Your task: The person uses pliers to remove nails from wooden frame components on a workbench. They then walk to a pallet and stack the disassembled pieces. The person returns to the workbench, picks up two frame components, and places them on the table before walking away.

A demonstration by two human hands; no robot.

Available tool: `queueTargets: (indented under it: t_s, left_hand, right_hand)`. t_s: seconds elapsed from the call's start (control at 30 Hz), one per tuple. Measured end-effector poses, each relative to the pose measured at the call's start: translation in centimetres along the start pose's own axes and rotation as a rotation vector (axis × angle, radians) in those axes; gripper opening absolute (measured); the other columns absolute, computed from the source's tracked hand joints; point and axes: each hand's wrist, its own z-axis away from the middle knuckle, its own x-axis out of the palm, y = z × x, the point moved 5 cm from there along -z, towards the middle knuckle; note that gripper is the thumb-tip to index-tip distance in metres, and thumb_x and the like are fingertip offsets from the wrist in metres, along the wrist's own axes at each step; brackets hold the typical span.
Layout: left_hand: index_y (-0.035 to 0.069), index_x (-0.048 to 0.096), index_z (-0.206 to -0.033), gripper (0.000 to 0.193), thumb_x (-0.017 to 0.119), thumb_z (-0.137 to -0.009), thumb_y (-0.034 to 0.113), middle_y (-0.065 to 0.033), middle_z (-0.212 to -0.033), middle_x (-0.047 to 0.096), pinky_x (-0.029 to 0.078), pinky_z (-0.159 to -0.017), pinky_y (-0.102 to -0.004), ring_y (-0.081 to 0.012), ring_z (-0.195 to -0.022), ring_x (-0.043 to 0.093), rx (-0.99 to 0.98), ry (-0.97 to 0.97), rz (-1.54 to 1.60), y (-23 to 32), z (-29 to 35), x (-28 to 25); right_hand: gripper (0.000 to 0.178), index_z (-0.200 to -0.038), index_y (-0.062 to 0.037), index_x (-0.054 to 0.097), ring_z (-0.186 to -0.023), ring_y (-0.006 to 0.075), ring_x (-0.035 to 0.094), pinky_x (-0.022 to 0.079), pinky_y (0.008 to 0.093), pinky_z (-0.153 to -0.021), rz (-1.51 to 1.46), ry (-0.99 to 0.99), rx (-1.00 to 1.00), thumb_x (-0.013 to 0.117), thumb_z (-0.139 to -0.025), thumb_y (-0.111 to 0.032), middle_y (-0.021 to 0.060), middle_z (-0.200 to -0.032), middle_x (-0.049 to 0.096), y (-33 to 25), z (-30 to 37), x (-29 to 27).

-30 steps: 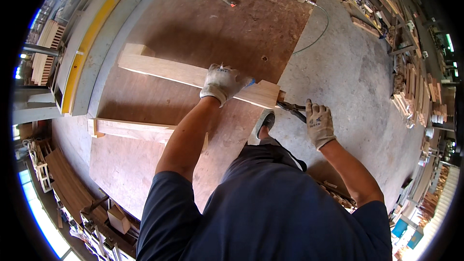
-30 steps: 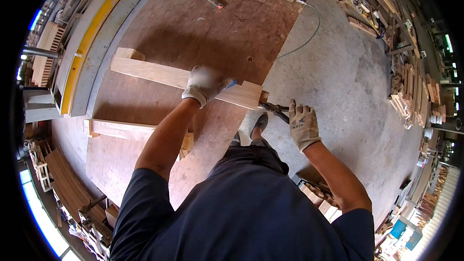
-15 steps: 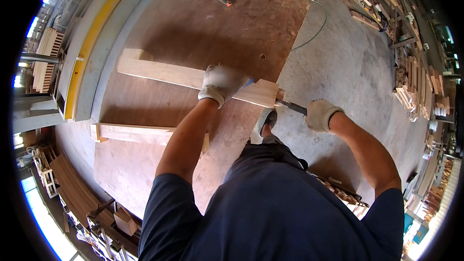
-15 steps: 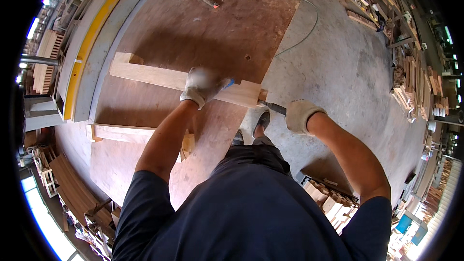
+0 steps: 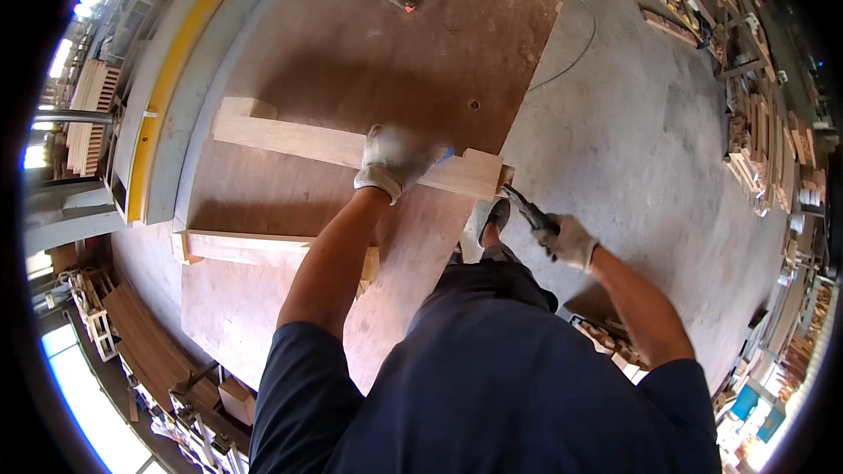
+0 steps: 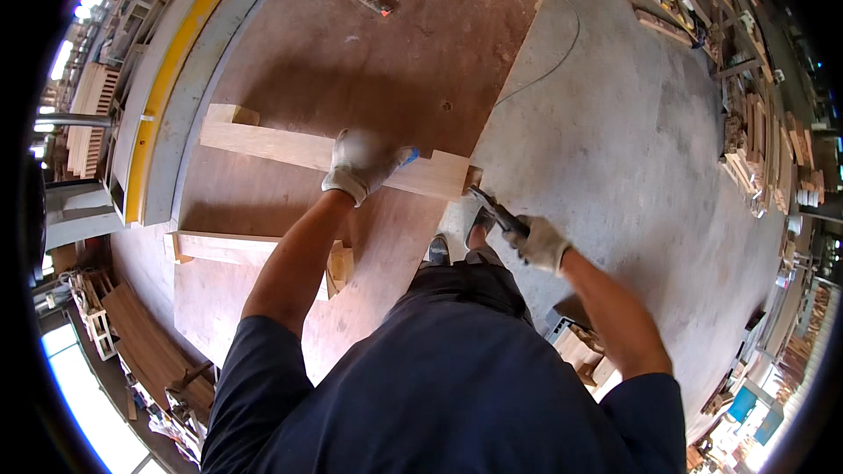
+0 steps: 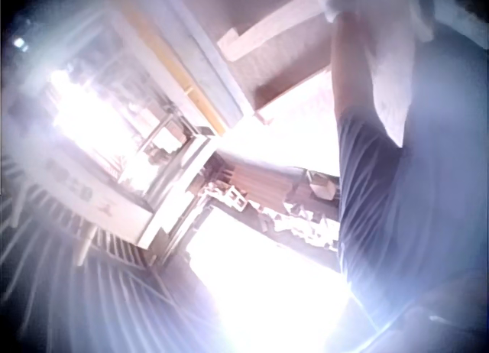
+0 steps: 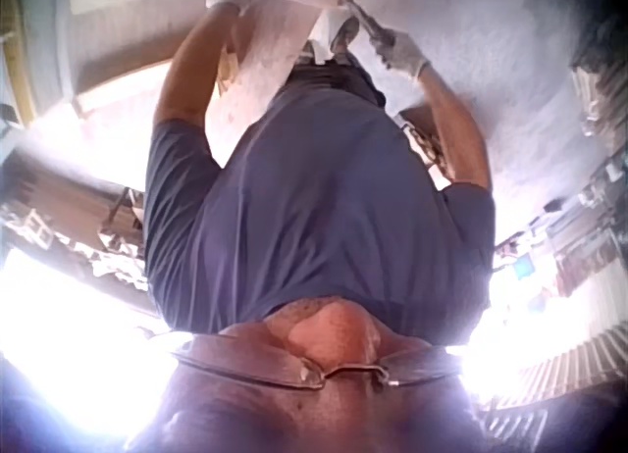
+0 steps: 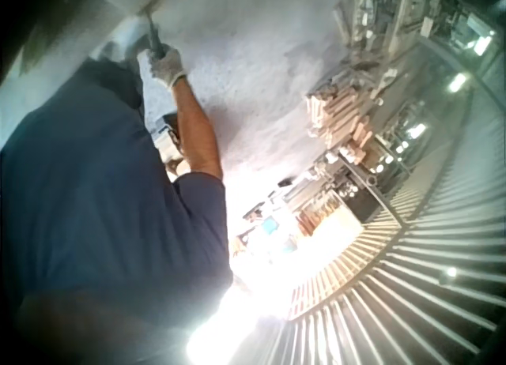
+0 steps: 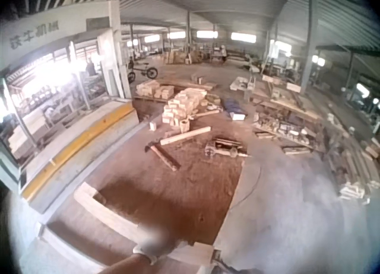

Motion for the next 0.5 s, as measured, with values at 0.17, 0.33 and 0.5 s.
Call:
queueTargets:
  t_s: [0.17, 0.33, 0.5]
  left_hand:
    - [0.022, 0.079, -0.097, 0.041, 0.061, -0.09, 0.058, -0.0064, -0.097, 0.076, 0.048, -0.091, -0.0431, -0.0272, -0.093, 0.07, -0.013, -0.049, -0.072, -0.6, -0.3, 1.6]
    - [0.017, 0.077, -0.105, 0.059, 0.065, -0.081, 0.069, -0.0099, -0.112, 0.073, 0.041, -0.106, -0.0441, -0.0285, -0.112, 0.063, -0.044, -0.049, -0.002, -2.5, -0.1, 3.9]
    - [0.011, 0.059, -0.136, 0.088, 0.077, -0.072, 0.068, -0.0136, -0.141, 0.057, 0.032, -0.116, -0.0482, -0.0344, -0.133, 0.048, 0.293, 0.074, -0.138, -1.6, 2.6, 1.3]
  right_hand:
    - [0.023, -0.105, 0.0033, 0.068, -0.063, 0.0154, 0.062, 0.052, 0.0319, -0.057, -0.549, -0.009, -0.124, 0.065, -0.101, -0.019, 0.007, -0.078, 0.068, 4.2, -1.3, 4.5]
    - [0.025, -0.113, 0.003, 0.069, -0.069, 0.0133, 0.06, 0.05, 0.0311, -0.062, -0.404, 0.22, 0.097, 0.067, -0.099, -0.017, 0.0061, -0.079, 0.068, 6.7, -0.4, 2.6]
    - [0.022, -0.1, 0.0038, 0.068, -0.069, 0.015, 0.057, 0.048, 0.0347, -0.065, -0.145, 0.384, -0.02, 0.069, -0.096, -0.018, 0.0051, -0.079, 0.067, 10.3, 0.2, 0.1]
